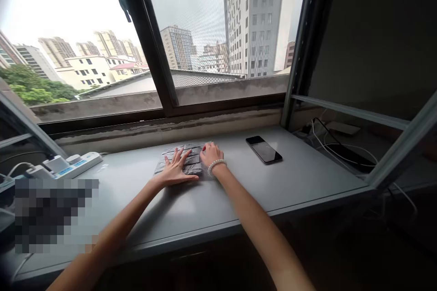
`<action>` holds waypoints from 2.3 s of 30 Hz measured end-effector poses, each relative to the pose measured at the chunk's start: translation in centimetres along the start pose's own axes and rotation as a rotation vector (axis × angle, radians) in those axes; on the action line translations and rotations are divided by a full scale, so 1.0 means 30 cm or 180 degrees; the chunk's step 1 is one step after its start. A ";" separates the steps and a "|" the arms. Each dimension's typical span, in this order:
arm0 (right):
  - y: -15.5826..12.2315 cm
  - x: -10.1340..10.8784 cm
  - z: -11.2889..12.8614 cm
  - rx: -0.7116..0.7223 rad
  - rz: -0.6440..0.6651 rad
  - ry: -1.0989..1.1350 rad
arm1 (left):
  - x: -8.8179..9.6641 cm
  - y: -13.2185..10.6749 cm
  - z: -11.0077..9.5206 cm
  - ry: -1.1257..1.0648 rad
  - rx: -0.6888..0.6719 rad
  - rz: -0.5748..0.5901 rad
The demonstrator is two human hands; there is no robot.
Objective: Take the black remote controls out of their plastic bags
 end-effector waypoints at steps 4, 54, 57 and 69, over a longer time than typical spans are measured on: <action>0.005 -0.008 -0.003 0.0045 -0.0087 0.0182 | 0.000 0.034 -0.005 0.0062 0.0102 0.0494; -0.046 -0.169 0.114 0.0687 0.0622 -0.0282 | 0.020 -0.049 0.296 0.0532 0.1585 -0.0175; -0.046 -0.185 0.137 0.0758 0.0697 -0.0441 | 0.017 -0.029 0.232 0.0470 0.1063 -0.0305; -0.048 -0.154 0.164 0.0986 0.0907 -0.0291 | 0.054 -0.023 0.121 0.0186 0.0140 -0.0970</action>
Point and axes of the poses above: each hand's wrist, its own y-axis towards the middle knuckle, its own x-axis out of the back of the hand, z = x × y, the point moved 8 cm from there along y, towards the middle knuckle, and after that the axes turned 9 degrees about y, right-handed, at the moved point
